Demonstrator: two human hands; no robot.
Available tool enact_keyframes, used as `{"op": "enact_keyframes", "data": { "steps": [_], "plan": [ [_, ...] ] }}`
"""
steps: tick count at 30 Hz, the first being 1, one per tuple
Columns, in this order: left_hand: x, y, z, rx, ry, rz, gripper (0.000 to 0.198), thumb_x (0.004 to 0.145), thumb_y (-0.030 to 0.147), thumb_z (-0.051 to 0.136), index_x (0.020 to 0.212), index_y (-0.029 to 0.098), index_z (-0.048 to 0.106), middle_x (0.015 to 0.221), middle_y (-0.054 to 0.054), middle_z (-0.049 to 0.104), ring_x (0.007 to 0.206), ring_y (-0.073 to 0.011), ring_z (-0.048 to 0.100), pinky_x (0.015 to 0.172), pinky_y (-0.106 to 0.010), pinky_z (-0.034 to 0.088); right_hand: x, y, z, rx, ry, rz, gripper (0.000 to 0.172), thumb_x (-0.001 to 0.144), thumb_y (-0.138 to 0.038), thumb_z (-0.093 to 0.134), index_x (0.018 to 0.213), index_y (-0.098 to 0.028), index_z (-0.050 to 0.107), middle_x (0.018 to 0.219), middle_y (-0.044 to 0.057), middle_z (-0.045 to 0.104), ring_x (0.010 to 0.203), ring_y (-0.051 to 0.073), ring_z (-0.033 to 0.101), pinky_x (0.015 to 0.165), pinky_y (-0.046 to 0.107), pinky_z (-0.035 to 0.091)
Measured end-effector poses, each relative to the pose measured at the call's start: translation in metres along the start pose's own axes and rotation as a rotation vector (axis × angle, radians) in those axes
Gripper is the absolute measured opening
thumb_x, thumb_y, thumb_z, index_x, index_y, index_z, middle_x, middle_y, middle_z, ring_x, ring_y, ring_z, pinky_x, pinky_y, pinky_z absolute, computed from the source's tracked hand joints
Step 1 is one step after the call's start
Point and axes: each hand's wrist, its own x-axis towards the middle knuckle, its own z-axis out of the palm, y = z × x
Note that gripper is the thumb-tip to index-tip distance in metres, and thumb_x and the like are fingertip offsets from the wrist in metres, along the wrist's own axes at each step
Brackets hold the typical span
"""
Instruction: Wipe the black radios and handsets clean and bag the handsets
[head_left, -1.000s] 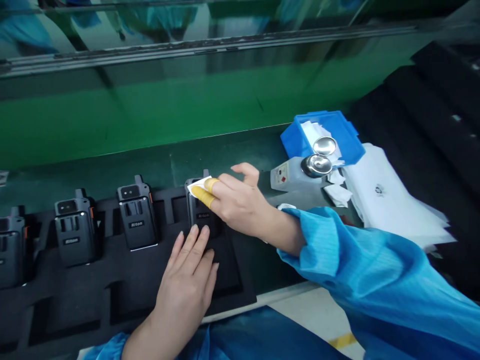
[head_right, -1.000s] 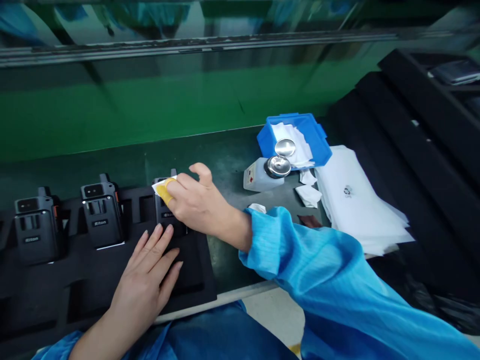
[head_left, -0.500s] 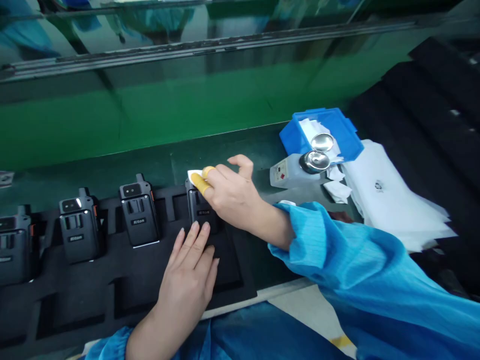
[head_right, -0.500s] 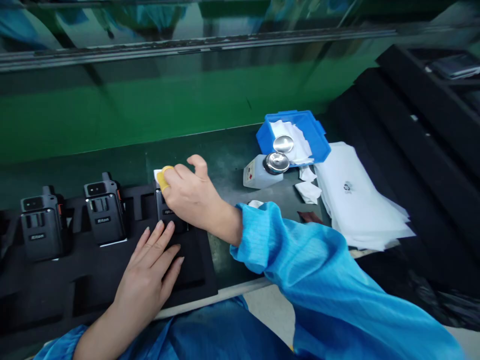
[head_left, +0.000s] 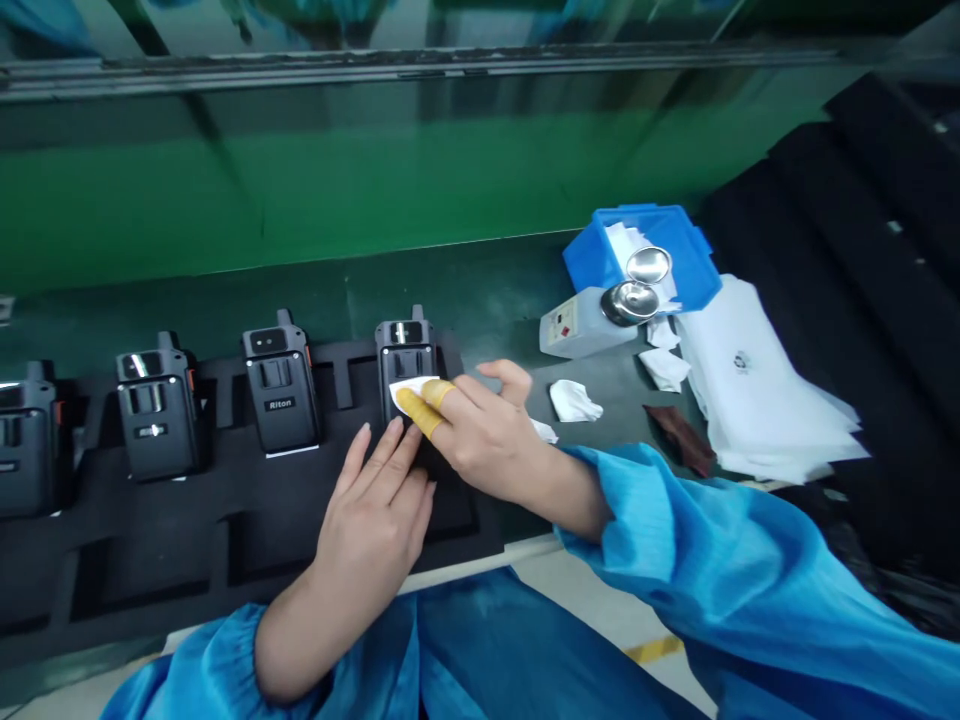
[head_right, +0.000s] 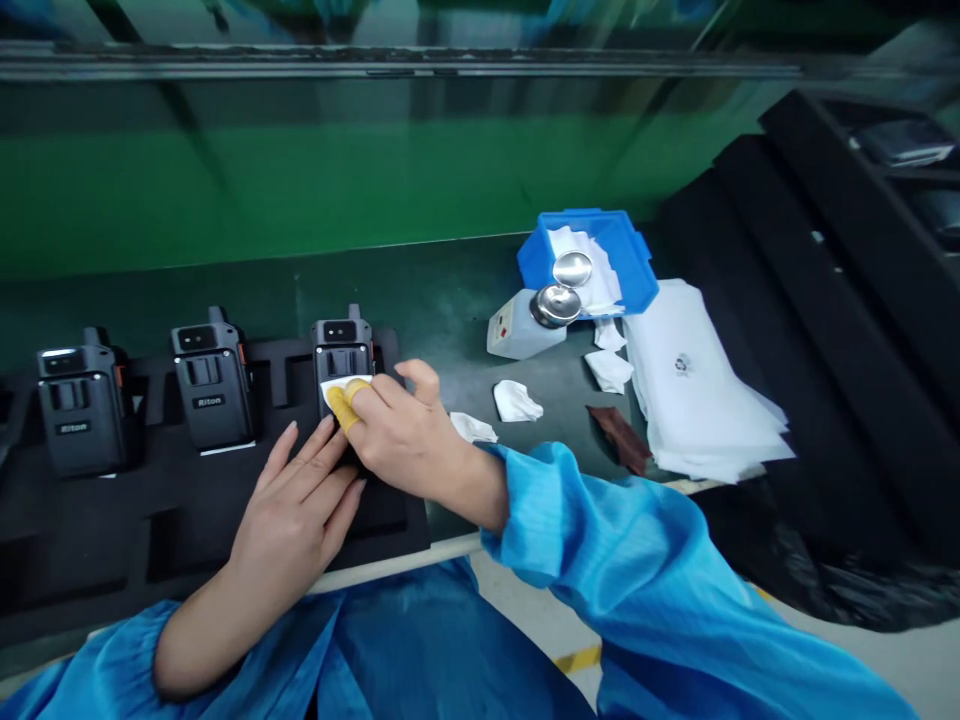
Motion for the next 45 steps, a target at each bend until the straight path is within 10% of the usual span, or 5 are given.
{"op": "enact_keyframes", "data": {
  "steps": [10, 19, 27, 45],
  "plan": [
    [-0.001, 0.000, 0.002, -0.058, 0.013, -0.017, 0.020, 0.088, 0.015, 0.048, 0.079, 0.013, 0.066, 0.117, -0.015, 0.067, 0.116, -0.0274, 0.059, 0.103, -0.049, 0.045, -0.009, 0.018, -0.010, -0.139, -0.041, 0.062, 0.031, 0.081, -0.003, 0.046, 0.059, -0.018, 0.062, 0.063, -0.002, 0.054, 0.066, 0.011, 0.042, 0.086, 0.036, 0.021],
    [-0.034, -0.030, -0.032, 0.019, 0.069, -0.184, 0.019, 0.088, 0.016, 0.049, 0.099, 0.014, 0.065, 0.122, -0.013, 0.065, 0.120, -0.0281, 0.055, 0.110, -0.056, 0.032, 0.068, 0.004, 0.010, -0.065, 0.052, -0.027, 0.030, 0.086, -0.006, 0.044, 0.070, -0.018, 0.067, 0.074, 0.000, 0.059, 0.069, 0.011, 0.044, 0.086, 0.037, 0.019],
    [-0.050, -0.052, -0.032, 0.160, 0.060, -0.227, 0.033, 0.091, 0.026, 0.049, 0.117, 0.008, 0.057, 0.123, -0.017, 0.063, 0.118, -0.0298, 0.056, 0.102, -0.050, 0.042, 0.122, -0.023, 0.055, 0.023, -0.121, -0.167, 0.029, 0.093, -0.014, 0.041, 0.087, -0.021, 0.068, 0.081, 0.000, 0.062, 0.077, 0.013, 0.043, 0.090, 0.040, 0.014],
    [-0.047, -0.051, -0.032, 0.124, 0.085, -0.253, 0.027, 0.091, 0.021, 0.046, 0.110, 0.009, 0.061, 0.122, -0.013, 0.065, 0.114, -0.0268, 0.060, 0.101, -0.045, 0.044, 0.128, -0.013, 0.057, -0.049, 0.016, -0.362, 0.032, 0.094, -0.014, 0.040, 0.082, -0.023, 0.068, 0.071, -0.005, 0.058, 0.073, 0.011, 0.042, 0.091, 0.040, 0.014]
  ]
}}
